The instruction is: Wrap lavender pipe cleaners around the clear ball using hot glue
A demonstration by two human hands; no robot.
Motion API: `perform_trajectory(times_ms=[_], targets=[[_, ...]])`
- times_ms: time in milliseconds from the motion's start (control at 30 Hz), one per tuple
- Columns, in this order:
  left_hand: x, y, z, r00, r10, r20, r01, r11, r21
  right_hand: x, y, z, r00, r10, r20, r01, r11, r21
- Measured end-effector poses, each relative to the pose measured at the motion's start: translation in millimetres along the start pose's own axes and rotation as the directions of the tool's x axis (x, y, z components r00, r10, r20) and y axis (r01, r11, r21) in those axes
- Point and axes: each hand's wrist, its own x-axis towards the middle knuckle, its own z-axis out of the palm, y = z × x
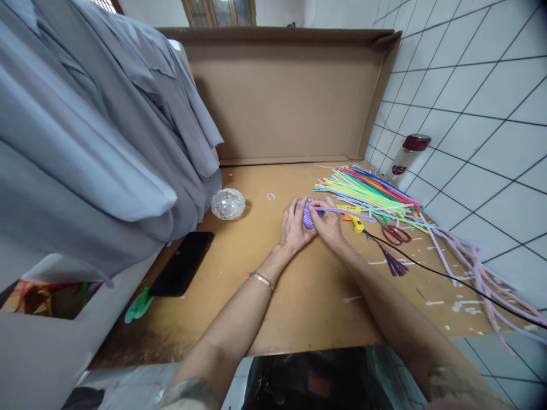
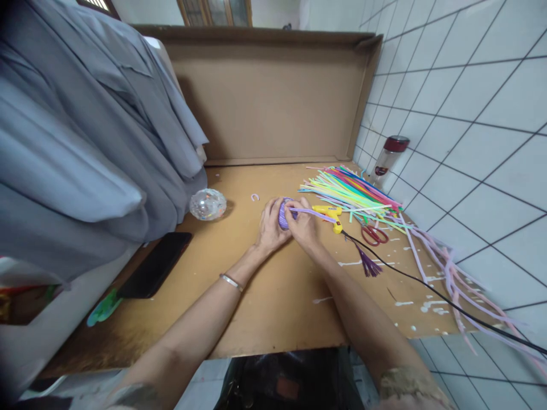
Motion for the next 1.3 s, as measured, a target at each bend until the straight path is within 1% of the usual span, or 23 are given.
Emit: perform_trajectory(times_ms=[133,300,533,733,867,1000,1100,1300], targets=[[-0.1,-1.3,1.1,1.000,0.019,-0.017,-0.020,1.000,-0.012,0.0,-1.3,-0.4,1.000,-0.014,0.007,0.014,1.000,-0.004],[-0.3,0.2,0.7,0.999,0.024,-0.028,-0.024,1.000,-0.003,1.0,-3.6,-0.9,1.000,0.007,0.020,-0.007,1.000,-0.008],[0.3,1.5,0.8,1.000,-0.014,-0.014,0.014,1.000,-0.018,1.4,-3.2,-0.8,1.000,-0.005,0.020,0.005,1.000,-0.011],[2.5,-3.3,3.2,0.998,-0.004,-0.064,-0.001,0.996,-0.086,0.1,-3.7,-1.0,1.000,-0.020,0.020,0.020,1.000,0.000],[4.3,-4.7,3.0,0.997,0.004,-0.083,-0.013,0.993,-0.115,0.3,-4.3,-0.6,1.000,-0.003,0.022,0.003,1.000,0.006],[5.4,-3.5,1.5,0.997,-0.014,-0.079,0.003,0.991,-0.132,1.2,-2.9,-0.1,0.999,-0.003,0.034,0.002,0.999,0.042],[5.8,-4.2,0.6,0.997,-0.024,-0.077,0.011,0.986,-0.166,1.9,-2.5,-0.8,0.999,-0.020,0.047,0.019,1.000,0.022],[6.4,-7.9,-0.6,0.992,-0.080,-0.094,0.058,0.973,-0.223,0.1,-6.4,-1.0,0.992,-0.063,0.105,0.057,0.997,0.059]])
